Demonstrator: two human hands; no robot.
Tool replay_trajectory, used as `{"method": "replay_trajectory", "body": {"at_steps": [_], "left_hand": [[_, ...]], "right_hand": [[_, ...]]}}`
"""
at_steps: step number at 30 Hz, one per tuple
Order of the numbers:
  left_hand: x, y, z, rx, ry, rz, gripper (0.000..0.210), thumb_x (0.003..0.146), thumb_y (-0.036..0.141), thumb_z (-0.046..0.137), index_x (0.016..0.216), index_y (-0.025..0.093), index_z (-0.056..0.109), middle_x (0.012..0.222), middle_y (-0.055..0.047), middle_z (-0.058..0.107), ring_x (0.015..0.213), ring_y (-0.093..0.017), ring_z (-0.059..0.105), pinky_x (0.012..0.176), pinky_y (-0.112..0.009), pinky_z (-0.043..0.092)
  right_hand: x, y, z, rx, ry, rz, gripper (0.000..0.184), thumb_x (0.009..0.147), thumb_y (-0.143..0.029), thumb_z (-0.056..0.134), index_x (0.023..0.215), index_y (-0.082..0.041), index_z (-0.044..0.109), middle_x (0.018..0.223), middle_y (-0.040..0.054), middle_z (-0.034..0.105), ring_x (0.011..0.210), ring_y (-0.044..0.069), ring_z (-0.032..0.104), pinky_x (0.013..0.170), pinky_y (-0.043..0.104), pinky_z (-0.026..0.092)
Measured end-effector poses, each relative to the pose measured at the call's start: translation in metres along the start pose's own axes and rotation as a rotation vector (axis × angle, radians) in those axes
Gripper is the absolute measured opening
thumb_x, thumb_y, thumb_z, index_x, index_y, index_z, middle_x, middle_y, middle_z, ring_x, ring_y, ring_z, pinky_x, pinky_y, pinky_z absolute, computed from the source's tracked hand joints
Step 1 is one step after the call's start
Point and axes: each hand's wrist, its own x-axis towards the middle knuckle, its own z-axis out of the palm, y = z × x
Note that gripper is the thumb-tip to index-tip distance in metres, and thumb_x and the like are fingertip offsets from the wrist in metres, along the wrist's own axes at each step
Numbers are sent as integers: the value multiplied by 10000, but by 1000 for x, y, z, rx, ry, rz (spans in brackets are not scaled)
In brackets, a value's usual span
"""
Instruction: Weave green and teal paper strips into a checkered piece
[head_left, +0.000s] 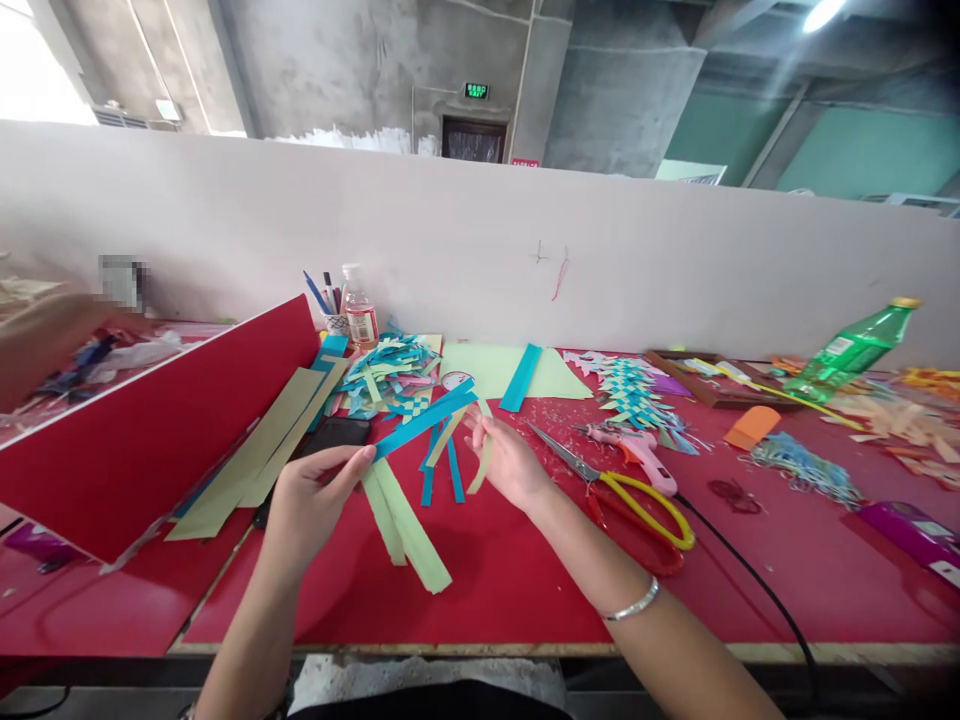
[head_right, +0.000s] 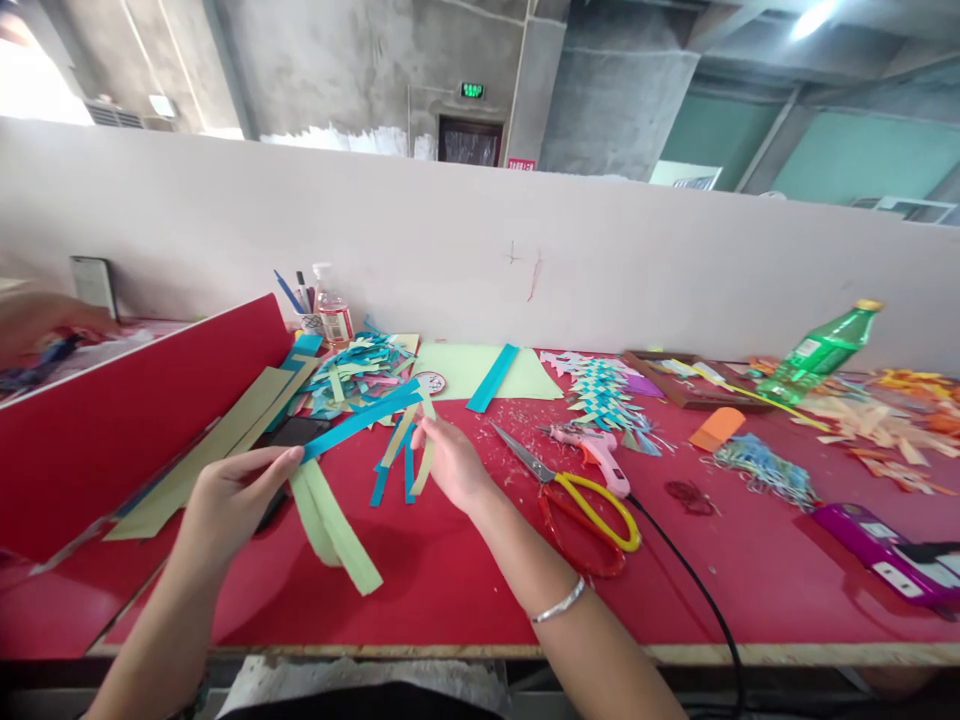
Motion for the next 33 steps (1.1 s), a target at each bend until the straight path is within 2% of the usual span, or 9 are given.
{"method": "replay_trajectory", "body": {"at_steps": [6,9,14,17,19,21,25,28,33], "left_hand": [[-3,3,9,-20,-19,-59,333,712,425,533,634,129,664,476,7,549,479,-117,496,424,-176,365],[-5,5,12,-24,-12,-70,333,712,422,534,644,125,669,469,5,544,477,-118,494,429,-178,371],[-10,10,19,-28,-47,-8,318,720,407,534,645,128,667,507,-2,576,499,-121,503,451,-179,379],[-14,13,23,-35,-83,36,310,732,390,527,614,134,655,512,-2,582,499,-118,504,460,-180,380],[-16,15,26,-27,-101,55,308,734,385,527,605,135,652,533,-8,598,508,-120,512,457,-179,376],[-17,16,29,-18,-118,60,315,735,391,524,606,134,652,550,-14,612,514,-125,519,453,-182,374],[-17,14,33,0,-152,44,344,743,414,506,599,132,644,559,-22,622,523,-136,533,451,-189,379],[-16,12,35,21,-163,55,347,745,421,504,614,133,646,583,-22,633,541,-138,545,467,-187,388],[-17,12,37,60,-156,43,352,752,422,501,648,129,666,579,-23,639,528,-136,543,485,-188,396]], "right_hand": [[-1,-4,-6,6,120,-84,336,735,-436,468,500,-203,406,965,35,615,1028,186,506,868,325,375],[-2,-6,-8,0,128,-75,321,729,-426,482,513,-202,407,1011,26,606,1008,188,522,854,335,393],[-1,-4,-9,106,163,-4,276,701,-389,551,541,-199,431,946,28,615,973,189,542,808,326,434],[-1,-4,-6,213,184,55,168,669,-353,607,695,-220,509,879,9,597,848,160,573,705,294,465],[-1,-4,-5,249,203,92,241,643,-343,643,819,-245,511,760,-29,560,695,121,563,602,257,457],[-1,-4,-5,244,209,113,321,614,-340,671,866,-251,491,636,-73,486,545,76,494,502,210,404],[0,-2,-7,150,192,126,289,596,-367,678,724,-205,476,514,-94,412,421,38,346,424,188,295],[0,-1,-8,84,216,115,289,595,-385,671,622,-191,459,488,-80,423,427,43,354,442,203,301],[0,-1,-8,-14,321,58,277,599,-410,659,623,-178,510,549,-45,501,465,56,406,467,214,319]]}}
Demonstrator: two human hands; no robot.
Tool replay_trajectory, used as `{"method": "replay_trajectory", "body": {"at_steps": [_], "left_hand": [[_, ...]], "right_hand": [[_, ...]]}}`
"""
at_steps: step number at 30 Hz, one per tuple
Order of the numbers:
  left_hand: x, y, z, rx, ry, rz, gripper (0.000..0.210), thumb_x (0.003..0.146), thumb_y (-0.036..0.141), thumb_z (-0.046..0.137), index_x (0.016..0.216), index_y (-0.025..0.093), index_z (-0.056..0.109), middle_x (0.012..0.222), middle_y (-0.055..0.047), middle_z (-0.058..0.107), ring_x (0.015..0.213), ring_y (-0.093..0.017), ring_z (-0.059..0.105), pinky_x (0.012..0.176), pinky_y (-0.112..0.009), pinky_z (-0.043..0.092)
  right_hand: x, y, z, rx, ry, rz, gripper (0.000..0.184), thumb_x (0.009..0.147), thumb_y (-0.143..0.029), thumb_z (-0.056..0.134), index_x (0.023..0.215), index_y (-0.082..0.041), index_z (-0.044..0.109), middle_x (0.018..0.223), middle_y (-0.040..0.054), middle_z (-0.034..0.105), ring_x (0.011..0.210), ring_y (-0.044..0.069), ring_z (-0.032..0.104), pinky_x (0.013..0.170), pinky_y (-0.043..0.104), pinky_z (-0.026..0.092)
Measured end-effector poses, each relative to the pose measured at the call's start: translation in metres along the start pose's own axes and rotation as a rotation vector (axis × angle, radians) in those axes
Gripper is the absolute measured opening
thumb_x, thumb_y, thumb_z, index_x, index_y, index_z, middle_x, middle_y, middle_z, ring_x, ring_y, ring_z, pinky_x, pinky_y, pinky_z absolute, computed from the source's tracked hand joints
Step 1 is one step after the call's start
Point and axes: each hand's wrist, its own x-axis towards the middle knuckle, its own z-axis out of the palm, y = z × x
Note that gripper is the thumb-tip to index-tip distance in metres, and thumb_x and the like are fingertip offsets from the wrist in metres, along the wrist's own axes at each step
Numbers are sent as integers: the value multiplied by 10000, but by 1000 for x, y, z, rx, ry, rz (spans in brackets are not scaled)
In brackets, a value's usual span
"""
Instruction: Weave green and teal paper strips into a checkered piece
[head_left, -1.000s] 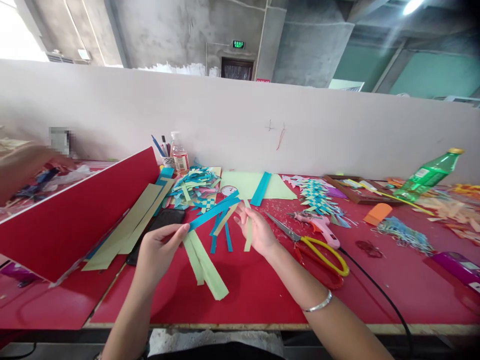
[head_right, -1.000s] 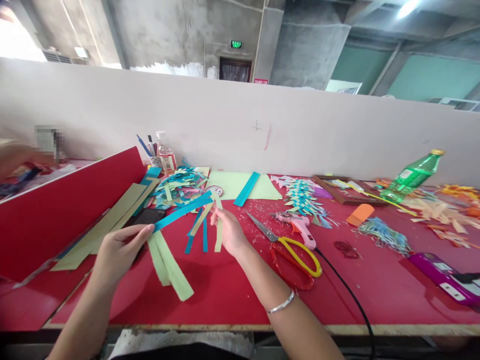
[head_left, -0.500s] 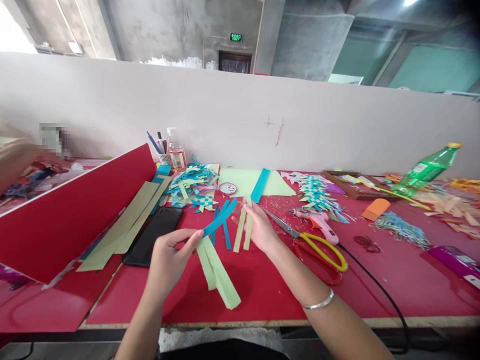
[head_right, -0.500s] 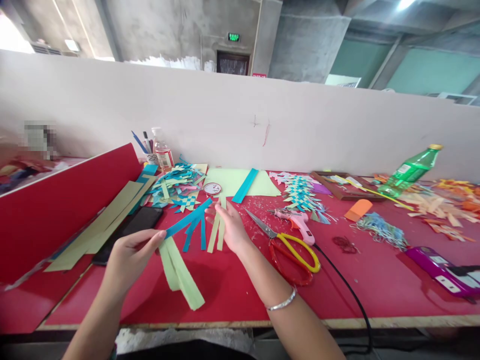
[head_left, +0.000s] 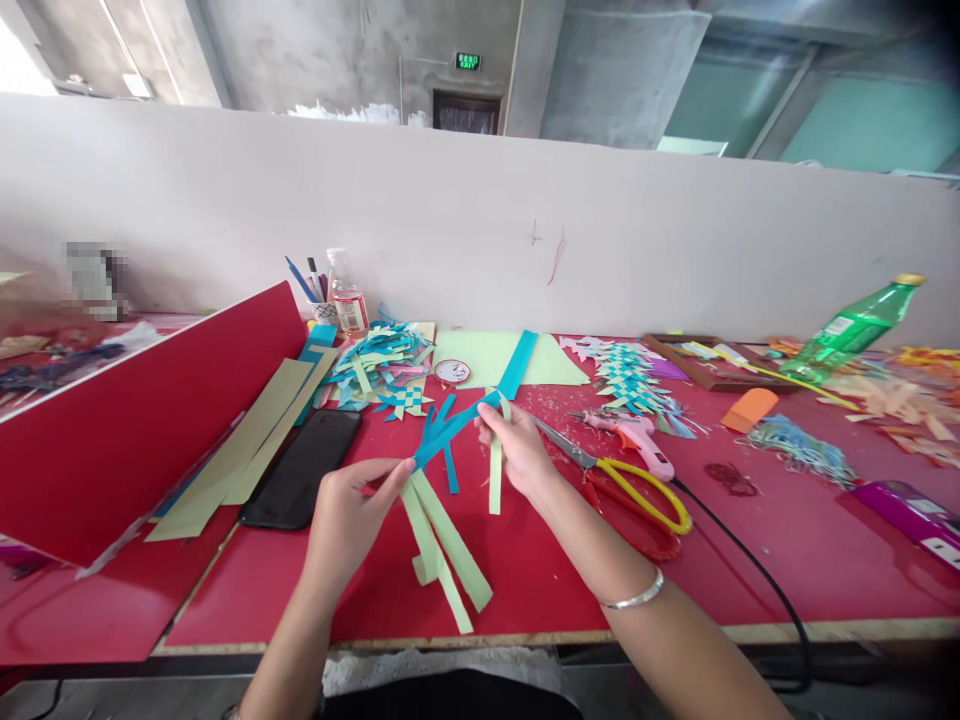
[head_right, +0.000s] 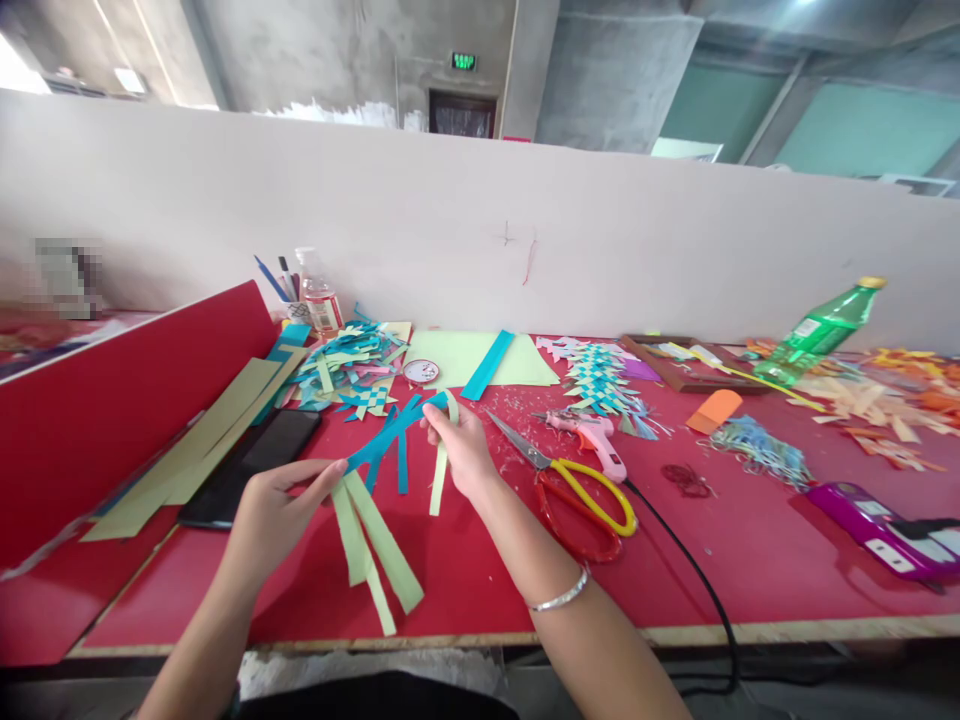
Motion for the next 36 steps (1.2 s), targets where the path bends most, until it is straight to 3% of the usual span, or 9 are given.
{"method": "replay_trajectory", "body": {"at_steps": [6,10,13,17,21,24,29,32,36], "left_hand": [[0,-1,1,9,-3,-35,338,742,422,516,680,138,688,634,-31,670,539,-148,564,504,-194,409],[-2,-1,1,41,-28,-56,370,756,447,489,678,138,677,678,-32,680,582,-153,580,516,-189,405],[-4,-1,4,126,-24,-85,392,763,472,469,718,142,677,688,-35,677,591,-156,577,524,-199,394],[-6,-1,11,176,-10,-109,408,770,485,449,736,146,675,741,-42,683,619,-156,575,550,-205,387],[-6,-2,14,154,-27,-107,400,772,490,447,740,158,669,768,-33,686,634,-154,572,547,-203,374],[-6,-2,13,163,-31,-92,393,777,484,443,736,161,663,771,-34,687,637,-157,572,540,-206,361],[-5,-1,9,227,-52,-93,387,784,483,433,687,170,638,718,-26,675,619,-153,568,537,-208,350],[-4,1,9,290,-59,-89,366,792,468,428,699,185,639,693,-15,669,597,-144,562,534,-208,346],[-2,1,10,361,-20,-62,341,793,455,435,742,200,655,743,-20,681,634,-156,580,541,-210,354]], "right_hand": [[-3,2,-2,-290,7,-10,420,742,-525,464,502,-180,472,474,-27,450,435,75,377,439,227,280],[-5,2,-4,-507,6,-209,342,795,-480,410,761,-205,610,524,-33,445,480,97,395,475,228,304],[-4,1,-4,-621,4,-393,310,817,-397,408,991,-224,597,700,-6,530,604,118,467,564,232,355],[0,3,-6,-715,46,-513,236,796,-323,455,889,-183,622,813,30,548,733,142,502,676,251,379],[4,5,-10,-740,110,-481,228,761,-358,507,655,-161,556,624,-13,460,580,114,435,559,235,351],[5,4,-11,-720,122,-441,282,750,-394,517,597,-159,529,560,-32,411,523,99,390,498,227,310],[3,1,-10,-691,84,-509,280,776,-391,496,682,-159,619,757,29,537,711,142,501,643,248,381],[0,-2,-8,-725,94,-596,245,790,-363,492,760,-187,661,867,46,530,815,159,500,713,262,392],[-5,-6,-5,-626,26,-590,228,797,-352,491,794,-205,665,815,34,530,778,147,513,683,254,411]]}}
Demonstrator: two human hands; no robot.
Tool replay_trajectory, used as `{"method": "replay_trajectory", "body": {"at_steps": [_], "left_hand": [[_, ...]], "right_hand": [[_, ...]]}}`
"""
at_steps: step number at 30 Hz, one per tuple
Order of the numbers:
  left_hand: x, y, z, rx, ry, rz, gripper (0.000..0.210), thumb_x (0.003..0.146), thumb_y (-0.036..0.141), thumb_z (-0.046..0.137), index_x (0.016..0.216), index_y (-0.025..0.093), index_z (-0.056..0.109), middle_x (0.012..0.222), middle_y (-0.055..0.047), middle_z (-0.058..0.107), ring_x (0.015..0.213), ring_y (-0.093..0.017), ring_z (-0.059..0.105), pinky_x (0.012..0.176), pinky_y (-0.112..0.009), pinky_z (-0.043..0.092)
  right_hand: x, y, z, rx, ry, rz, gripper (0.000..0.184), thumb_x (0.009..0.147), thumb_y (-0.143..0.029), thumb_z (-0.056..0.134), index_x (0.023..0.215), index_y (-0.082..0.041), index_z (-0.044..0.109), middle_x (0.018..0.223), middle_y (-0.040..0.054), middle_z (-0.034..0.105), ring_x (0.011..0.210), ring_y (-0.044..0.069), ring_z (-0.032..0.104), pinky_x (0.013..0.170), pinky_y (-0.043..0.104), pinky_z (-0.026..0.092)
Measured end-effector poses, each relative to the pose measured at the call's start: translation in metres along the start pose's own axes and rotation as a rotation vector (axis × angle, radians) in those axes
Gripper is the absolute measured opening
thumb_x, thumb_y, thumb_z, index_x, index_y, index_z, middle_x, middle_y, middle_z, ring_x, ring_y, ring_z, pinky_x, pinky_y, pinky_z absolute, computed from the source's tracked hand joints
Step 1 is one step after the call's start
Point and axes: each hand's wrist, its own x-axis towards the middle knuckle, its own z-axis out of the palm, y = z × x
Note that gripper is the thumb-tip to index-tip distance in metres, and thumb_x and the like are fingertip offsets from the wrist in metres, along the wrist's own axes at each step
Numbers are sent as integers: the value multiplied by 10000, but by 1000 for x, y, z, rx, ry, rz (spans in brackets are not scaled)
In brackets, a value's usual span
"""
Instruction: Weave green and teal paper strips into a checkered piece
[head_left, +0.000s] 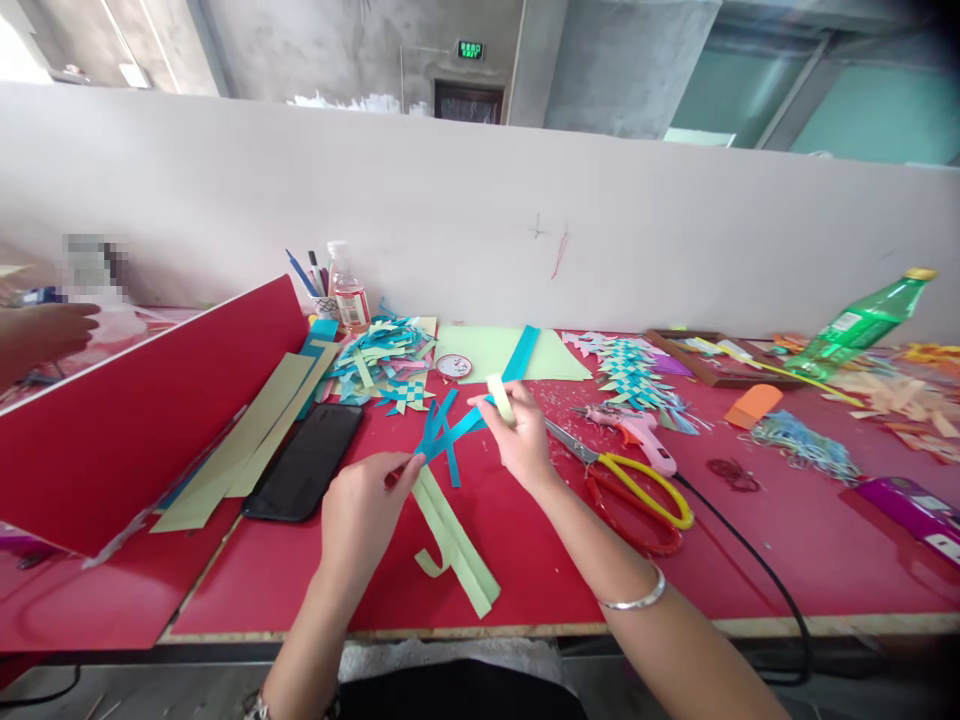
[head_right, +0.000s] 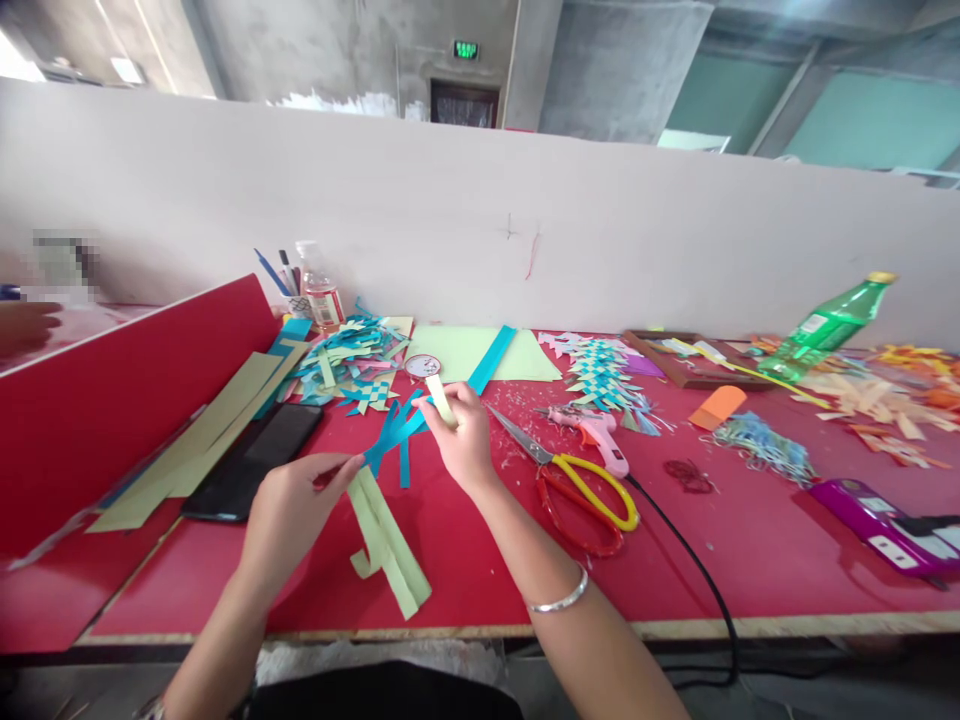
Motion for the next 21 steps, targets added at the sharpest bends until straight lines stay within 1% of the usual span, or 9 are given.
{"method": "replay_trajectory", "body": {"at_steps": [3,4,8,10,12,14,18,21], "left_hand": [[1,-1,1,5,27,30,339,798,441,431,760,195,661,777,-37,684,646,-160,588,561,-215,378],[1,-2,1,-12,32,48,339,801,432,427,772,191,663,791,-43,684,651,-159,590,574,-216,389],[2,-3,1,-107,49,107,328,805,401,426,835,176,662,837,-56,680,698,-162,600,619,-219,426],[2,-3,0,-139,40,109,322,798,382,435,938,180,643,830,-50,678,696,-162,601,623,-223,436],[3,-3,0,-155,7,107,353,793,361,441,1054,182,596,802,-42,675,677,-160,599,617,-226,439],[4,-4,1,-152,-49,119,377,792,345,442,1109,180,560,777,-36,669,658,-156,593,613,-227,434],[5,-6,4,-144,-180,158,360,796,329,446,1119,207,551,805,-29,662,701,-159,595,625,-223,418],[4,-7,6,-147,-269,175,345,792,320,446,1096,212,570,785,-33,662,703,-168,597,597,-219,406]], "right_hand": [[0,-3,0,156,-93,64,232,798,-366,486,801,-208,655,758,15,556,728,133,529,654,246,415],[-1,-3,0,182,-106,96,235,794,-377,489,800,-210,655,740,10,563,715,131,530,644,245,414],[-1,0,0,209,-85,214,262,776,-427,499,794,-224,665,675,-1,575,701,132,529,623,244,407],[-1,3,1,232,-77,240,273,769,-441,504,795,-227,669,672,-2,583,698,131,530,624,245,408],[-2,5,1,253,-84,248,276,762,-449,511,801,-228,672,673,-3,586,703,133,534,621,245,408],[-2,7,2,279,-112,241,272,759,-451,517,806,-232,672,683,0,591,728,139,541,620,246,408],[-2,6,2,351,-193,177,262,763,-456,509,790,-244,661,776,9,615,767,141,550,643,253,416],[-1,4,1,364,-223,141,258,770,-451,503,771,-243,655,805,8,616,778,134,546,676,254,416]]}}
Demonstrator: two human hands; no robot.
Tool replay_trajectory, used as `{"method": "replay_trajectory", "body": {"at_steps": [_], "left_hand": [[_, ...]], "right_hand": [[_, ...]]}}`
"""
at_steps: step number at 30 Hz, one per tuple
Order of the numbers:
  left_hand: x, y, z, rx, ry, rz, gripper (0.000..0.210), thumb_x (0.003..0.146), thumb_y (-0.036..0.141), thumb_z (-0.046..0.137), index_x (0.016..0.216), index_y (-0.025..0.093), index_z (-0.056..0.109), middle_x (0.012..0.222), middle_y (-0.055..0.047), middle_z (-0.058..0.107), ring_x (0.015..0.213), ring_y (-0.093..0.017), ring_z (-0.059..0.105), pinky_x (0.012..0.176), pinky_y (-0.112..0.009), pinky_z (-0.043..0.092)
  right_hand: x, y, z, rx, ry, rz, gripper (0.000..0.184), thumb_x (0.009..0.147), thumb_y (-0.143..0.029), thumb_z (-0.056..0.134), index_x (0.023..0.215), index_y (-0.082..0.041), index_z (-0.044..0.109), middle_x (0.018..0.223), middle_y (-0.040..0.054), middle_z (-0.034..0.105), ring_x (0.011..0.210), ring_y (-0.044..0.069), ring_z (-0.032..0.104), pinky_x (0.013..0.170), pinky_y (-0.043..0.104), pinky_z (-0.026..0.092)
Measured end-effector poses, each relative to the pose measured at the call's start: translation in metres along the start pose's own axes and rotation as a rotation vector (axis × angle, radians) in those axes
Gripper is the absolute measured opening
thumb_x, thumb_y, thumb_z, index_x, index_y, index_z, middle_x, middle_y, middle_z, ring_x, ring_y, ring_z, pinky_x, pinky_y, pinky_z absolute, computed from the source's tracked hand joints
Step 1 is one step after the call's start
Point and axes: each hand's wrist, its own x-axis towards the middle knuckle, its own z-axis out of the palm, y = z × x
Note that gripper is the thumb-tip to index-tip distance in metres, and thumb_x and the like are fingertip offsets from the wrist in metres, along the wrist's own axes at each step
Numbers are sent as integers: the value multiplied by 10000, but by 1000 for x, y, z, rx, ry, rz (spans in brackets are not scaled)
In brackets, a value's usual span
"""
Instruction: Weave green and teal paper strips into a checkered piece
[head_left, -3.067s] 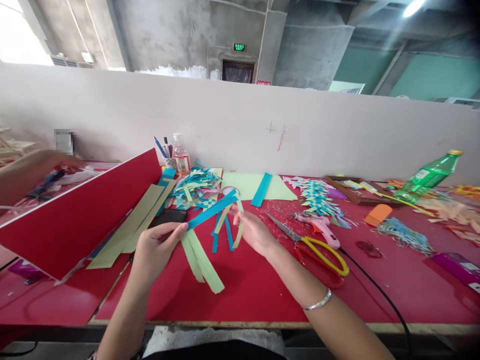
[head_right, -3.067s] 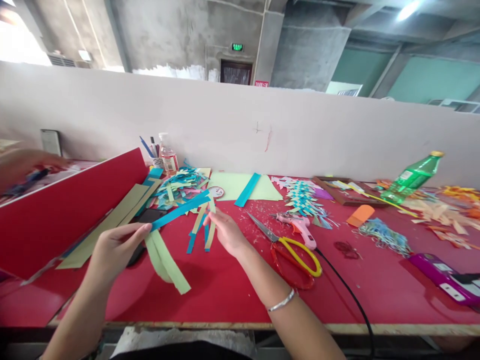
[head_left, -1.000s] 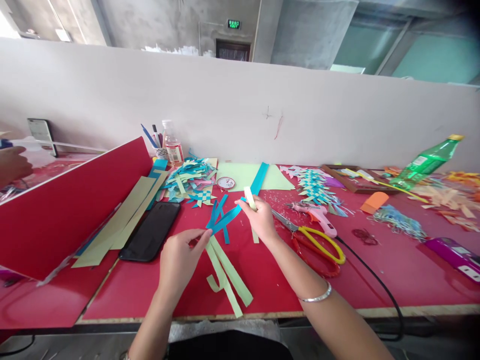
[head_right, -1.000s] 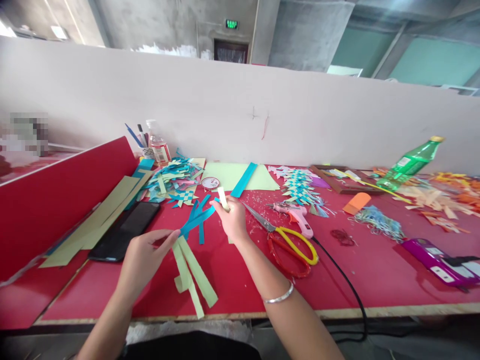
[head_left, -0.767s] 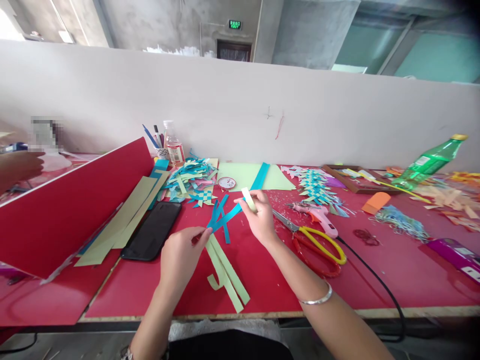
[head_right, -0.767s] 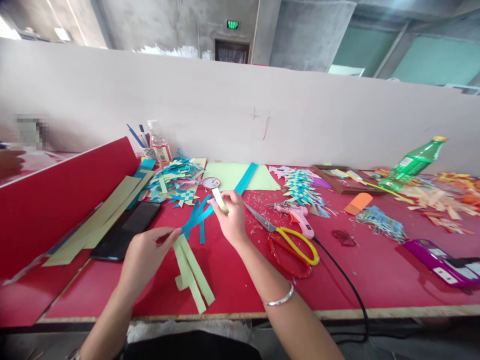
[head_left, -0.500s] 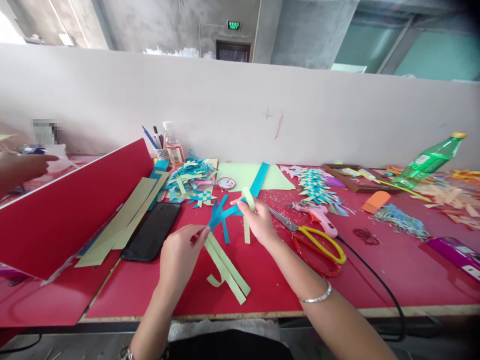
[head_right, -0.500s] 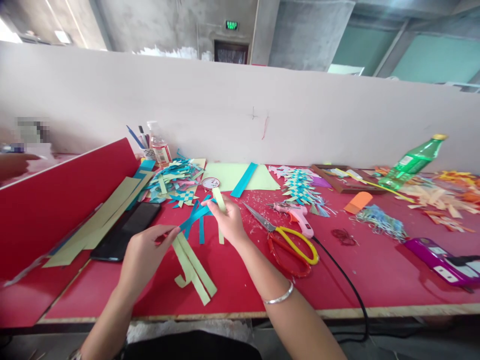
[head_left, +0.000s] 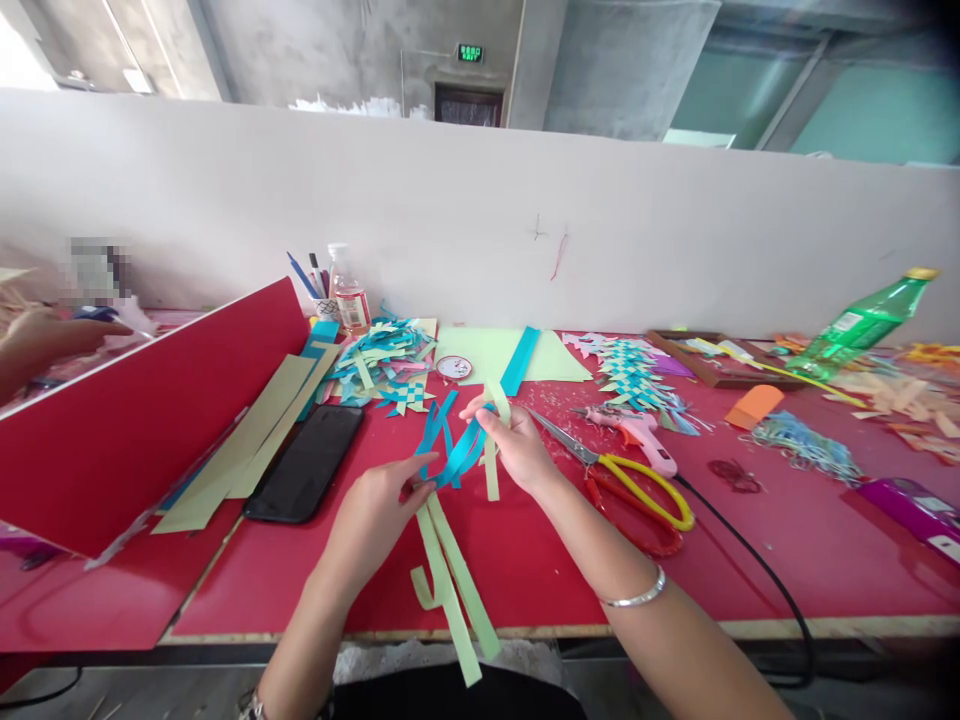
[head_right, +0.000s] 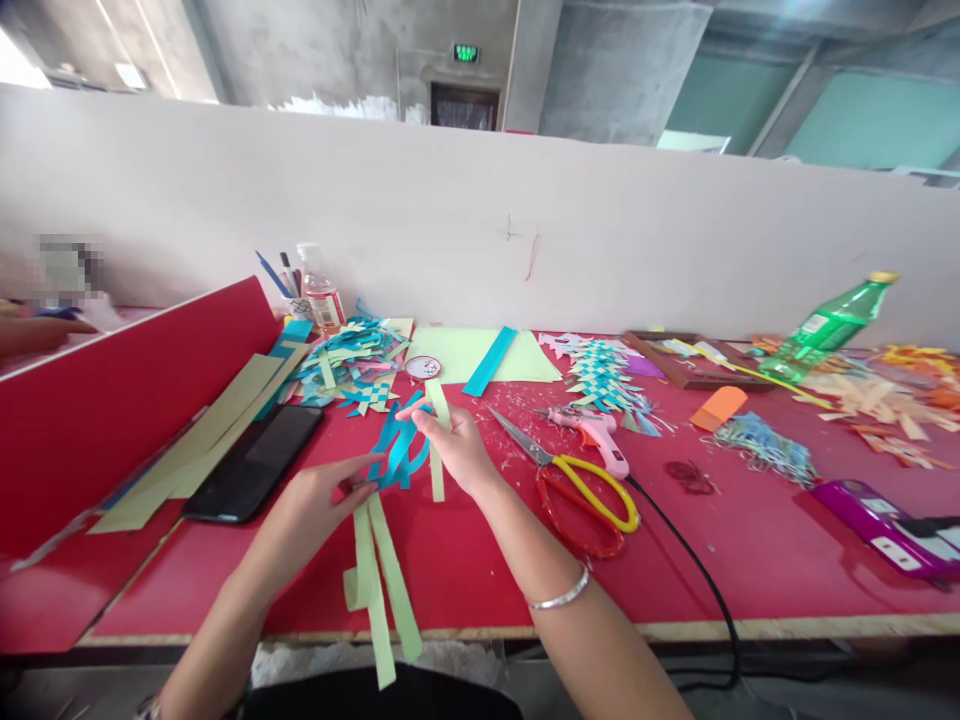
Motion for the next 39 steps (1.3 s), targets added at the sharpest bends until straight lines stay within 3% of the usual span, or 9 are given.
{"method": "replay_trajectory", "body": {"at_steps": [8,15,19,24,27,31,35,37,39], "left_hand": [[1,3,-1,-71,-48,-8,241,778,318,433,841,194,630,744,-32,647,661,-165,577,612,-233,399],[-1,-2,-7,-98,20,-64,210,784,328,424,807,189,580,714,-14,618,648,-151,560,570,-215,376],[-3,-5,-13,-70,68,-96,225,785,347,416,805,196,583,724,-13,629,655,-153,562,584,-213,381],[-6,-7,-19,-4,98,-135,229,779,350,418,809,203,591,750,-17,642,680,-159,574,593,-218,387],[-6,-7,-25,66,121,-147,215,773,346,427,805,208,589,744,-11,640,669,-157,572,581,-217,382],[-3,-5,-36,151,161,-160,215,775,349,416,806,214,581,731,-8,633,637,-155,565,556,-216,369],[1,-2,-41,205,184,-179,203,773,332,417,824,222,580,742,-12,641,651,-164,574,570,-217,367],[2,0,-40,234,173,-176,203,772,323,418,841,227,583,750,-18,646,666,-170,580,573,-218,363],[4,3,-38,280,149,-177,199,773,311,416,839,231,586,746,-19,646,661,-169,580,556,-214,347]], "right_hand": [[-2,-3,0,-35,29,63,265,772,-447,500,759,-231,653,688,-11,540,592,90,452,558,221,377],[5,2,-2,15,77,208,487,800,-569,300,718,-201,607,620,-13,500,476,82,408,462,218,332],[8,10,-10,-80,125,278,388,788,-510,377,678,-192,568,648,-1,538,573,110,496,560,228,389],[11,14,-25,-480,-22,117,425,825,-439,346,583,-183,583,743,41,539,780,166,522,724,285,384],[14,11,-32,-584,83,-1,413,814,-448,381,582,-176,588,789,56,525,801,179,515,748,306,372],[15,1,-34,-359,266,-1,458,807,-532,352,571,-188,538,768,52,560,782,169,539,743,298,389],[13,-9,-27,-19,102,51,560,832,-577,159,487,-194,378,850,57,586,877,161,548,788,295,401],[12,-10,-24,-26,59,21,542,842,-562,159,493,-194,351,912,54,577,970,164,514,844,298,380],[11,-9,-23,-132,23,-13,530,860,-526,164,541,-193,424,973,45,559,1022,159,481,891,304,346]]}}
